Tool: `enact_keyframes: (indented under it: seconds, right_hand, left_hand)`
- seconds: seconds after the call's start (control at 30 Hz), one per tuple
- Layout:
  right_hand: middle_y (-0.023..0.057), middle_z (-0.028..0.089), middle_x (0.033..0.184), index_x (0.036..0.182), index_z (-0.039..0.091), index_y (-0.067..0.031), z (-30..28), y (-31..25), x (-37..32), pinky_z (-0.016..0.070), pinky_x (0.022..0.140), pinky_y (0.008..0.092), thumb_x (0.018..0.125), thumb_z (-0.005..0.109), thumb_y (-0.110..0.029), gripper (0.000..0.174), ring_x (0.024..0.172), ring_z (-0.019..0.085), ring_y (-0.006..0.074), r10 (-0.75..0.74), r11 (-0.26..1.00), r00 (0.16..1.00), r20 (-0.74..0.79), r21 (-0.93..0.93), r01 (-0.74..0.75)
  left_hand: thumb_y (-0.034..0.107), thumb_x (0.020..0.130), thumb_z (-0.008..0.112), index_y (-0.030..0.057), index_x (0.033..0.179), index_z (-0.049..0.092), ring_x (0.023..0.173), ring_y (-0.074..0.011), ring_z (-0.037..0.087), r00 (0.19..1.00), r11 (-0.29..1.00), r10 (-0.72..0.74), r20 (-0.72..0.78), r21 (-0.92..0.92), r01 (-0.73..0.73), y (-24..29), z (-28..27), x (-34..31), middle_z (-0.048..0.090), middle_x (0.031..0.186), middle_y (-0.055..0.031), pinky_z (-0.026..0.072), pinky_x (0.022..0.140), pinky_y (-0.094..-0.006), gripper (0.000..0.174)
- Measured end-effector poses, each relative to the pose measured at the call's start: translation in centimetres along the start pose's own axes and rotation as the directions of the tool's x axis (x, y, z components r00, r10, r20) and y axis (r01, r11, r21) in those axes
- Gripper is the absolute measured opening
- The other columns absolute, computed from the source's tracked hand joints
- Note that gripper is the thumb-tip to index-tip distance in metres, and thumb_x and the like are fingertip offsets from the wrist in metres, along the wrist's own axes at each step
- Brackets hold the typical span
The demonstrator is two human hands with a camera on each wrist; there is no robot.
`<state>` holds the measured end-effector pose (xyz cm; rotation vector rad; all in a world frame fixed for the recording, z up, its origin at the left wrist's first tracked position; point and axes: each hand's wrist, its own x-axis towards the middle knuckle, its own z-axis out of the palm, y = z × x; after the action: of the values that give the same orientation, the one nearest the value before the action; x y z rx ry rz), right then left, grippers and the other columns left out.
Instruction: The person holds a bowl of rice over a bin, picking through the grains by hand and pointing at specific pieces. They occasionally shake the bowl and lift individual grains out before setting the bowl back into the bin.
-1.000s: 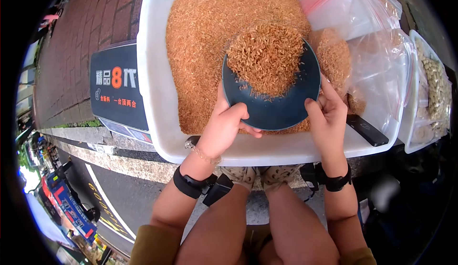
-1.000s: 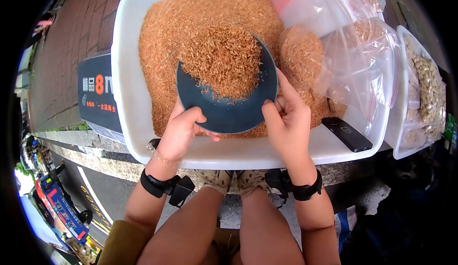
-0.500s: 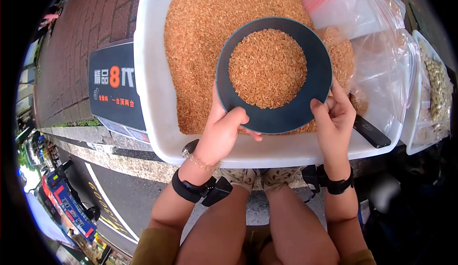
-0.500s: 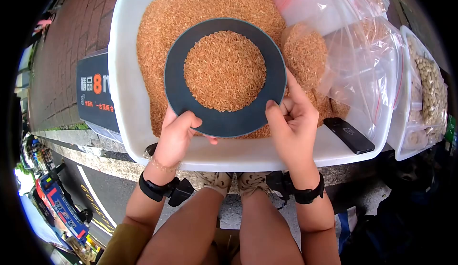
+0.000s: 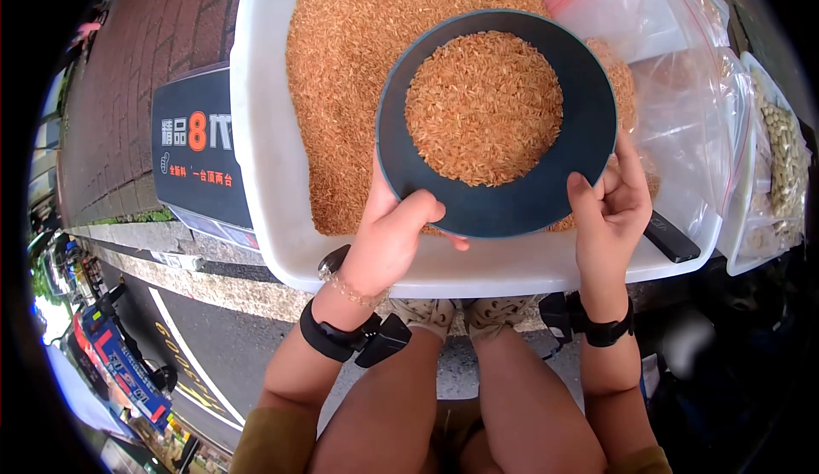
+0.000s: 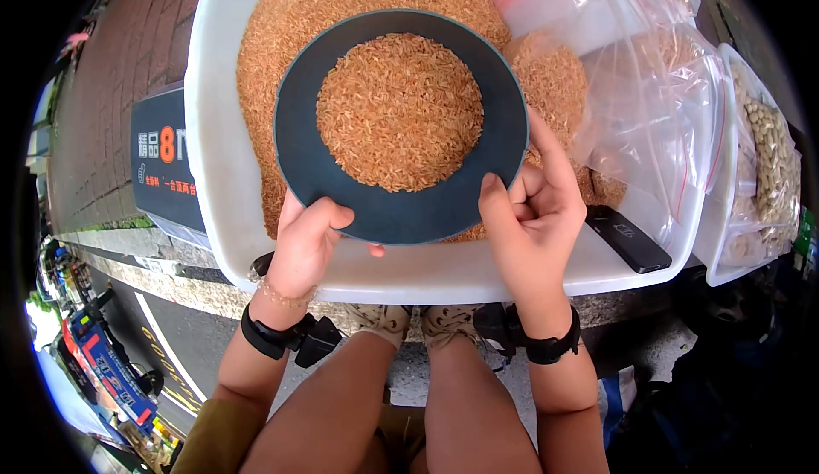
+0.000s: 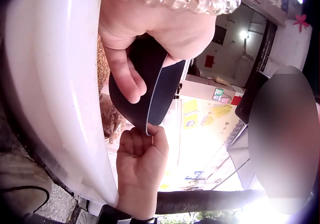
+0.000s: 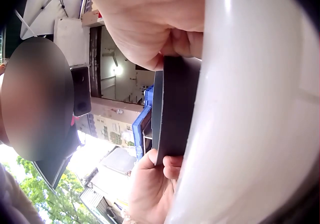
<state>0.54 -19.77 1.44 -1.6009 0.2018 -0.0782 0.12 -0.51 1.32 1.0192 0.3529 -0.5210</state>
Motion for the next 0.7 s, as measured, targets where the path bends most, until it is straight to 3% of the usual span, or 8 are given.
enact_keyframes:
  seconds: [0.1, 0.13, 0.2, 0.27, 0.33, 0.4, 0.47, 0.7]
  right_hand:
    - [-0.0080, 0.029, 0.049, 0.112, 0.049, 0.0051, 0.3, -1.3, -0.5, 0.0168, 0.045, 0.0136, 0.071, 0.058, 0.009, 0.042, 0.045, 0.024, -0.0015, -0.326, 0.915, 0.943, -0.059, -0.272, 0.299]
    - [-0.0080, 0.029, 0.049, 0.112, 0.049, 0.0051, -0.1, -2.0, -0.6, 0.0168, 0.045, 0.0136, 0.071, 0.058, 0.009, 0.042, 0.045, 0.024, -0.0015, -0.322, 0.914, 0.945, -0.052, -0.278, 0.296]
    - [-0.0072, 0.026, 0.047, 0.099, 0.058, 0.0035, -1.0, -4.0, -0.9, 0.0156, 0.042, 0.0150, 0.069, 0.061, 0.007, 0.030, 0.044, 0.022, -0.0002, -0.395, 0.713, 0.910, 0.121, -0.584, 0.387]
    - [-0.0049, 0.024, 0.046, 0.087, 0.063, -0.0010, -0.7, -5.8, -0.4, 0.0153, 0.040, 0.0173, 0.067, 0.064, 0.006, 0.021, 0.042, 0.021, 0.0016, -0.322, 0.756, 0.944, 0.069, -0.581, 0.300]
    - [-0.0073, 0.027, 0.049, 0.089, 0.061, 0.0011, -0.8, -6.6, 0.7, 0.0160, 0.046, 0.0150, 0.067, 0.064, 0.007, 0.023, 0.047, 0.020, 0.0002, -0.160, 0.720, 0.944, 0.289, -0.620, 0.312]
    - [-0.0016, 0.023, 0.048, 0.087, 0.062, -0.0047, 0.2, -5.5, 2.4, 0.0184, 0.041, 0.0212, 0.065, 0.066, 0.002, 0.024, 0.044, 0.021, 0.0052, -0.209, 0.599, 0.890, 0.406, -0.666, 0.445]
    - [0.0128, 0.051, 0.054, 0.076, 0.057, -0.0031, 1.1, -4.6, 4.1, 0.0408, 0.046, 0.0342, 0.066, 0.062, -0.002, 0.012, 0.050, 0.053, 0.0277, -0.177, 0.518, 0.826, 0.535, -0.663, 0.540]
    - [0.0166, 0.056, 0.063, 0.074, 0.054, -0.0015, 2.8, -3.3, 5.6, 0.0449, 0.055, 0.0382, 0.064, 0.060, 0.000, 0.012, 0.062, 0.056, 0.0328, -0.059, 0.452, 0.785, 0.617, -0.685, 0.572]
  left_hand:
    - [-0.006, 0.071, 0.035, 0.0118, 0.131, 0.009, 0.068, -0.0210, 0.057, 1.000, 1.000, -0.025, 0.013, -0.007, 0.025, 0.2, 0.1, 0.0, 0.049, 0.098, -0.0154, 0.0524, 0.050, -0.0318, 0.067]
    - [-0.006, 0.071, 0.035, 0.0118, 0.132, 0.009, 0.067, -0.0203, 0.057, 0.999, 0.998, -0.052, -0.006, -0.020, 0.052, 0.2, 0.2, -0.1, 0.049, 0.098, -0.0152, 0.0523, 0.050, -0.0316, 0.068]
    - [-0.005, 0.072, 0.035, 0.0121, 0.132, 0.009, 0.067, -0.0189, 0.056, 0.997, 0.997, -0.073, 0.006, -0.011, 0.073, 0.0, 0.1, 0.0, 0.049, 0.099, -0.0143, 0.0524, 0.050, -0.0314, 0.068]
    - [-0.005, 0.072, 0.035, 0.0124, 0.133, 0.008, 0.068, -0.0175, 0.056, 0.996, 0.996, -0.086, 0.021, -0.002, 0.086, 0.0, 0.1, 0.1, 0.048, 0.100, -0.0134, 0.0525, 0.050, -0.0311, 0.069]
    - [-0.004, 0.073, 0.036, 0.0130, 0.134, 0.007, 0.072, -0.0150, 0.054, 0.995, 0.993, -0.100, -0.015, 0.063, 0.101, 0.1, 0.3, 0.0, 0.046, 0.104, -0.0116, 0.0527, 0.051, -0.0300, 0.070]
    - [-0.003, 0.073, 0.037, 0.0129, 0.134, 0.007, 0.073, -0.0142, 0.053, 0.994, 0.992, -0.109, 0.005, 0.065, 0.108, 0.2, 0.3, 0.1, 0.045, 0.106, -0.0113, 0.0528, 0.051, -0.0294, 0.070]
    - [-0.003, 0.073, 0.037, 0.0129, 0.134, 0.007, 0.075, -0.0135, 0.052, 0.993, 0.991, -0.116, 0.019, 0.071, 0.114, 0.2, 0.2, 0.1, 0.043, 0.109, -0.0109, 0.0529, 0.051, -0.0288, 0.070]
    - [-0.004, 0.072, 0.038, 0.0121, 0.133, 0.008, 0.070, -0.0127, 0.054, 0.996, 0.995, -0.082, 0.034, 0.057, 0.080, 0.3, 0.3, 0.1, 0.045, 0.106, -0.0110, 0.0523, 0.050, -0.0278, 0.069]
